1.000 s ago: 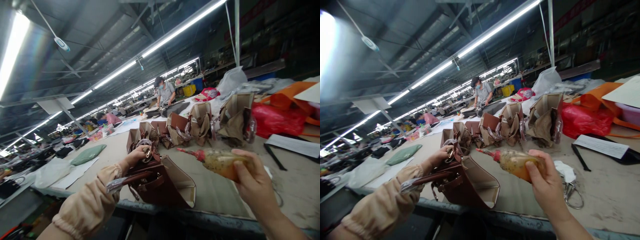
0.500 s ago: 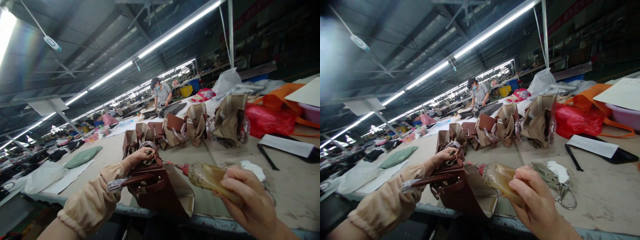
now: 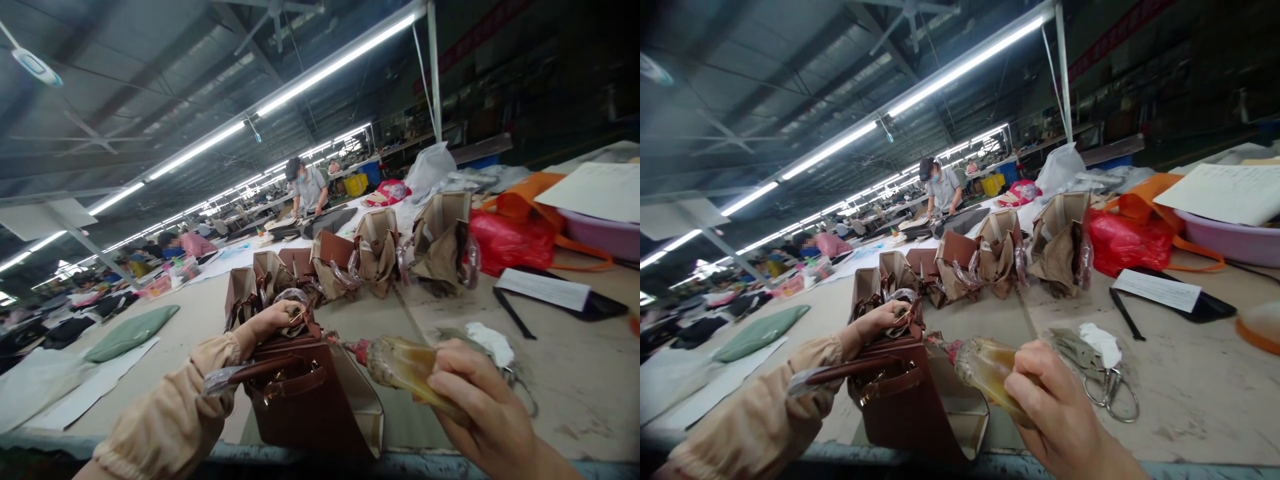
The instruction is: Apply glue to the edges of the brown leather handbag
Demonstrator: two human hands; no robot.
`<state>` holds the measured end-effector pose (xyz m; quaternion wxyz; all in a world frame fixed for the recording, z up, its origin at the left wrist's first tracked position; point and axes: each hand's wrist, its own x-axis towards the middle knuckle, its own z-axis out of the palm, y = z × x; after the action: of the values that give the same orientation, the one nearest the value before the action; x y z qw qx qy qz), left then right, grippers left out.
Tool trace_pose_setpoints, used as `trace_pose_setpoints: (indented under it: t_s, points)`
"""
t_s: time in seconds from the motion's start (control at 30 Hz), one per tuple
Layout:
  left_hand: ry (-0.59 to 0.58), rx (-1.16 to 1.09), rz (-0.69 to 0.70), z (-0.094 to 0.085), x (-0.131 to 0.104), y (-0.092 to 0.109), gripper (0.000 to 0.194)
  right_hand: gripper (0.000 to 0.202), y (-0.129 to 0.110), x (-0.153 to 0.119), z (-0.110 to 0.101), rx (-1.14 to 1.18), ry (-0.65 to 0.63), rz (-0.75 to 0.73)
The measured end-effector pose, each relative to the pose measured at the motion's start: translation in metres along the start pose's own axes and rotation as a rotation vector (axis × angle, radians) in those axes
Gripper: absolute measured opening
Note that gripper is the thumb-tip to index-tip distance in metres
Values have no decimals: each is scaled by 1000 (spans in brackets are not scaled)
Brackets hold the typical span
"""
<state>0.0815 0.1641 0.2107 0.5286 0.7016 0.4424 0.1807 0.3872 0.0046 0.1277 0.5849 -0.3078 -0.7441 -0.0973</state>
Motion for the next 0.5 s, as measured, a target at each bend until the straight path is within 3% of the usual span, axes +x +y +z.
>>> trace_pose_setpoints:
  t_s: [0.2,0.37,0.5]
  points:
    - [-33,38,-11,0,16,-2,33,22,9,-4,4,23,28,93]
    - [-53,-6,-20,-4,29,-7,34,14,30,-13,2,-27,144,445]
    - [-67,-15,-34,-5,45,-12,40,18,48,-32,-9,10,35,732]
